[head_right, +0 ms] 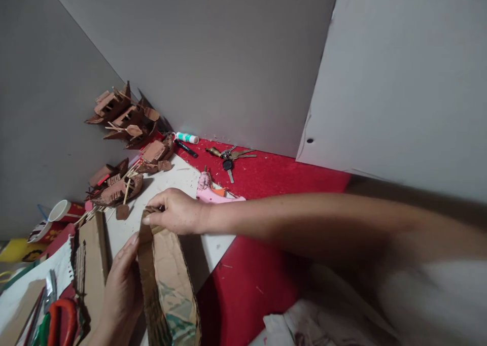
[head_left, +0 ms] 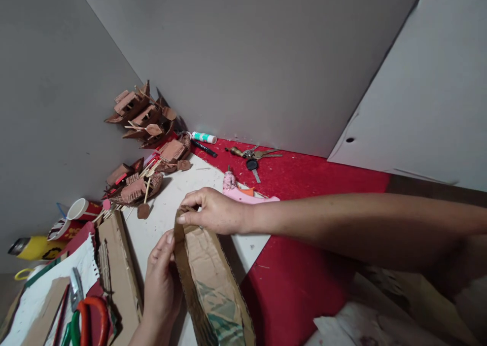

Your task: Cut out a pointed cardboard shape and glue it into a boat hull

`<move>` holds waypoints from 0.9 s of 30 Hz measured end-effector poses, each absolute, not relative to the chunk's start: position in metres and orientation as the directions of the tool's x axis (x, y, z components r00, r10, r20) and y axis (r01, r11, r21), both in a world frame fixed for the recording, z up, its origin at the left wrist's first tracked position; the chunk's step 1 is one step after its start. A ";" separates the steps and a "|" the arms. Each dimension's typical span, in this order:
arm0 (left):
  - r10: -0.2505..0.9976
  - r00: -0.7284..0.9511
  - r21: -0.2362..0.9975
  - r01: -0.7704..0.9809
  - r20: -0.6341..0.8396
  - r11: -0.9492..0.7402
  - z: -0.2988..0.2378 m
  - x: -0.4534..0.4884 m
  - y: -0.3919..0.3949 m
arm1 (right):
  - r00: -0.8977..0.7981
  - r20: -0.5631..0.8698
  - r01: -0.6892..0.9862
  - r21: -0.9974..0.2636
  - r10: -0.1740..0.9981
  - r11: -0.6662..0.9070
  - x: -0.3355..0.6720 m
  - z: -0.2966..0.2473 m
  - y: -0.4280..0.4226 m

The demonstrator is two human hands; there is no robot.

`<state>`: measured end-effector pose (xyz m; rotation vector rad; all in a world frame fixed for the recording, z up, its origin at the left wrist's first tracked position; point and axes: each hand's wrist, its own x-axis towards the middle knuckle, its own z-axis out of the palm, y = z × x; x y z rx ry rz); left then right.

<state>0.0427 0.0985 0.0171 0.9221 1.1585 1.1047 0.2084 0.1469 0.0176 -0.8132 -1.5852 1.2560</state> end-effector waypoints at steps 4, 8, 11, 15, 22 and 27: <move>0.976 0.070 0.957 -0.195 -0.204 0.214 0.019 0.045 0.094 | -0.384 0.314 0.015 -0.938 0.868 0.346 0.204 0.016 0.139; 0.965 0.119 0.953 -0.170 -0.232 0.250 0.019 0.044 0.089 | -0.407 0.341 0.050 -0.918 0.847 0.393 0.203 0.017 0.135; 0.972 0.059 0.959 -0.162 -0.226 0.233 0.020 0.044 0.087 | -0.400 0.333 0.043 -0.924 0.854 0.381 0.204 0.018 0.135; 0.966 0.036 0.941 -0.220 -0.255 0.256 0.023 0.045 0.089 | -0.367 0.326 0.011 -0.935 0.871 0.354 0.206 0.019 0.138; 0.955 -0.017 0.910 -0.310 -0.296 0.276 0.027 0.045 0.094 | -0.289 0.351 0.013 -0.929 0.891 0.370 0.213 0.026 0.146; 0.942 0.051 0.907 -0.254 -0.333 0.334 0.021 0.050 0.088 | -0.197 0.409 0.066 -0.901 0.891 0.429 0.217 0.030 0.149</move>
